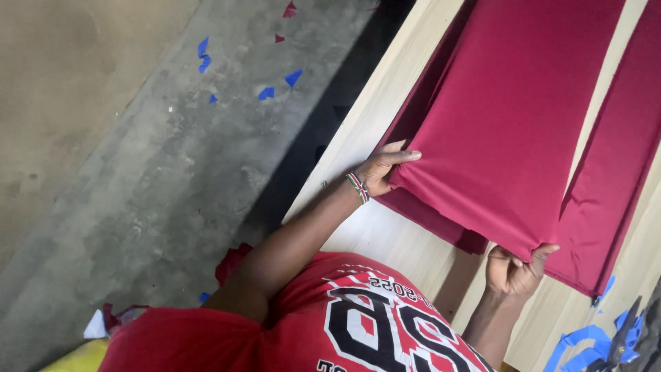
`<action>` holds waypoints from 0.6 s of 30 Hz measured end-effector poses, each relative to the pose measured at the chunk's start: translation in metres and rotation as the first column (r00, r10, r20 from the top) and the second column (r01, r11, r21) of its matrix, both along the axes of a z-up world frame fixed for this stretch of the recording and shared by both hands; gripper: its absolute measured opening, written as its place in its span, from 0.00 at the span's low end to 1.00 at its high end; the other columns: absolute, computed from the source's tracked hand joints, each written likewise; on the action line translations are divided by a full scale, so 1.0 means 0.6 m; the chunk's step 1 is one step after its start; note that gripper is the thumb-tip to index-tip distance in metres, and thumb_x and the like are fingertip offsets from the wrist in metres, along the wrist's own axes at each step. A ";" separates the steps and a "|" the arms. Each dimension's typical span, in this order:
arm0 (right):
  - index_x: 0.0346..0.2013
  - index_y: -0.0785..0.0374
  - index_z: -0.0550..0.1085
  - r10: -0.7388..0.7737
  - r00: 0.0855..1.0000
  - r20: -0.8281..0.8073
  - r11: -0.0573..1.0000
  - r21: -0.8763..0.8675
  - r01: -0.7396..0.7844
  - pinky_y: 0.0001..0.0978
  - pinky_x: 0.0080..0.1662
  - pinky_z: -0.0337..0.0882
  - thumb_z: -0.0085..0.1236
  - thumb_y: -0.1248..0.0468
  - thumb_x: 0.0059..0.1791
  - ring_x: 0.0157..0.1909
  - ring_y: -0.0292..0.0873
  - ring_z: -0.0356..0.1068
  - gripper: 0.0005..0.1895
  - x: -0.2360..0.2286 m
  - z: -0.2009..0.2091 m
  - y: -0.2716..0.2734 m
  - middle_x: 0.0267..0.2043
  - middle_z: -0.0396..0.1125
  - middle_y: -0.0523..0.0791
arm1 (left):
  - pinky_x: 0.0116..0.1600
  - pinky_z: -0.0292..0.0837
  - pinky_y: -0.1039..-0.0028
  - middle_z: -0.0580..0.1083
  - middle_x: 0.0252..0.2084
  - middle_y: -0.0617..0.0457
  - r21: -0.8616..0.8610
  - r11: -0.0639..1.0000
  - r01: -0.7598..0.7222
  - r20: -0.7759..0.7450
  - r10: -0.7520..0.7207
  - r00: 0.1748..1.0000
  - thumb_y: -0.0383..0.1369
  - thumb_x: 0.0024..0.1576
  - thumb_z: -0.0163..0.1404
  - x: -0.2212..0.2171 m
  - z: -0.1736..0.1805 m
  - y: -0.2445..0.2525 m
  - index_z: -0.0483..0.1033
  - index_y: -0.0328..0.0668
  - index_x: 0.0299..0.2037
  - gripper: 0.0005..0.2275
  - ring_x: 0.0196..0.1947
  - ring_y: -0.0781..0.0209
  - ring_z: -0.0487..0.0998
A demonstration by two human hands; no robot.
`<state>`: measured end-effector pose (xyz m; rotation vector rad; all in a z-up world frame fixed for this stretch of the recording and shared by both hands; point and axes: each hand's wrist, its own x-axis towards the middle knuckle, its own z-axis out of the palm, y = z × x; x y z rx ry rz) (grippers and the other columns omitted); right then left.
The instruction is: Smoothing and aligning long strips of red fabric on a workbench in a sewing factory.
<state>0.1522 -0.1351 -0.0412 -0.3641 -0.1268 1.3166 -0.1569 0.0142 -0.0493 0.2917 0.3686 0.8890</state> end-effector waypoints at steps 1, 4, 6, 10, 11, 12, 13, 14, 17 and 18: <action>0.47 0.53 0.82 0.016 1.000 0.009 1.000 -0.005 -0.016 0.14 0.28 0.67 0.68 0.59 0.54 0.25 0.29 0.63 0.08 0.014 -0.015 -0.008 0.38 0.74 0.35 | 0.22 0.61 0.83 0.74 0.31 0.63 -0.005 1.000 -0.016 0.009 0.016 1.000 0.30 0.54 0.62 -0.005 -0.009 -0.008 0.71 0.47 0.43 0.12 0.26 0.74 0.73; 0.48 0.48 0.82 0.034 0.994 0.107 0.977 -0.211 -0.010 0.08 0.25 0.65 0.65 0.59 0.54 0.21 0.24 0.60 0.07 0.023 -0.022 -0.024 0.42 0.71 0.31 | 0.44 0.69 0.68 0.79 0.40 0.64 -0.325 0.943 -0.068 -0.312 -0.039 0.949 0.30 0.47 0.66 -0.018 -0.037 -0.027 0.74 0.57 0.31 0.12 0.43 0.68 0.77; 0.59 0.57 0.73 0.001 0.956 0.292 0.929 -0.355 0.108 0.09 0.23 0.70 0.63 0.58 0.52 0.20 0.26 0.65 0.21 -0.020 0.021 -0.028 0.48 0.74 0.41 | 0.36 0.75 0.70 0.79 0.39 0.56 -0.279 0.956 -0.084 -0.219 0.022 0.975 0.31 0.44 0.68 -0.026 -0.055 -0.040 0.74 0.53 0.33 0.14 0.45 0.56 0.80; 0.46 0.54 0.70 0.020 0.891 0.454 0.893 -0.409 0.188 0.09 0.28 0.69 0.57 0.67 0.57 0.22 0.25 0.62 0.06 -0.004 -0.006 -0.058 0.29 0.64 0.35 | 0.29 0.71 0.70 0.76 0.51 0.49 -0.226 0.965 -0.133 -0.323 0.054 0.945 0.31 0.47 0.64 -0.047 -0.068 -0.065 0.67 0.39 0.57 0.28 0.47 0.54 0.77; 0.44 0.55 0.71 0.048 0.848 0.527 0.857 -0.458 0.236 0.10 0.27 0.68 0.60 0.66 0.55 0.23 0.25 0.63 0.06 -0.005 -0.006 -0.061 0.28 0.65 0.35 | 0.31 0.78 0.67 0.76 0.46 0.48 -0.167 0.975 -0.149 -0.289 0.096 0.952 0.31 0.51 0.63 -0.047 -0.087 -0.068 0.71 0.39 0.49 0.18 0.42 0.53 0.78; 0.42 0.56 0.72 0.079 0.801 0.593 0.817 -0.499 0.289 0.10 0.26 0.66 0.63 0.64 0.54 0.23 0.25 0.65 0.07 -0.006 -0.006 -0.065 0.26 0.66 0.35 | 0.33 0.84 0.64 0.77 0.41 0.47 -0.105 0.981 -0.165 -0.254 0.134 0.958 0.31 0.55 0.61 -0.047 -0.104 -0.071 0.75 0.38 0.41 0.10 0.38 0.51 0.79; 0.42 0.56 0.72 0.088 0.799 0.595 0.817 -0.502 0.284 0.10 0.26 0.66 0.63 0.64 0.54 0.23 0.25 0.65 0.07 -0.001 -0.011 -0.064 0.26 0.66 0.35 | 0.33 0.84 0.64 0.77 0.41 0.47 -0.111 0.979 -0.172 -0.252 0.140 0.958 0.31 0.55 0.61 -0.049 -0.109 -0.072 0.75 0.38 0.41 0.10 0.38 0.51 0.79; 0.40 0.54 0.73 0.097 0.765 0.636 0.795 -0.512 0.325 0.11 0.26 0.65 0.63 0.63 0.54 0.23 0.25 0.64 0.06 0.004 -0.016 -0.064 0.27 0.67 0.34 | 0.32 0.85 0.63 0.69 0.33 0.52 -0.097 0.977 -0.190 -0.244 0.161 0.956 0.33 0.54 0.62 -0.050 -0.115 -0.073 0.74 0.36 0.40 0.12 0.33 0.57 0.74; 0.41 0.54 0.74 0.146 0.705 0.694 0.767 -0.530 0.363 0.12 0.28 0.66 0.62 0.63 0.55 0.25 0.26 0.64 0.03 0.017 -0.026 -0.061 0.29 0.67 0.34 | 0.29 0.83 0.66 0.69 0.30 0.49 -0.045 0.978 -0.206 -0.324 0.181 0.929 0.36 0.55 0.60 -0.053 -0.111 -0.081 0.74 0.31 0.39 0.14 0.24 0.59 0.72; 0.42 0.55 0.74 0.177 0.681 0.711 0.760 -0.538 0.364 0.13 0.30 0.68 0.60 0.64 0.56 0.27 0.27 0.65 0.03 0.021 -0.028 -0.061 0.29 0.66 0.34 | 0.26 0.81 0.69 0.76 0.34 0.42 -0.001 0.981 -0.194 -0.409 0.177 0.895 0.37 0.57 0.58 -0.054 -0.105 -0.084 0.75 0.27 0.39 0.15 0.20 0.56 0.76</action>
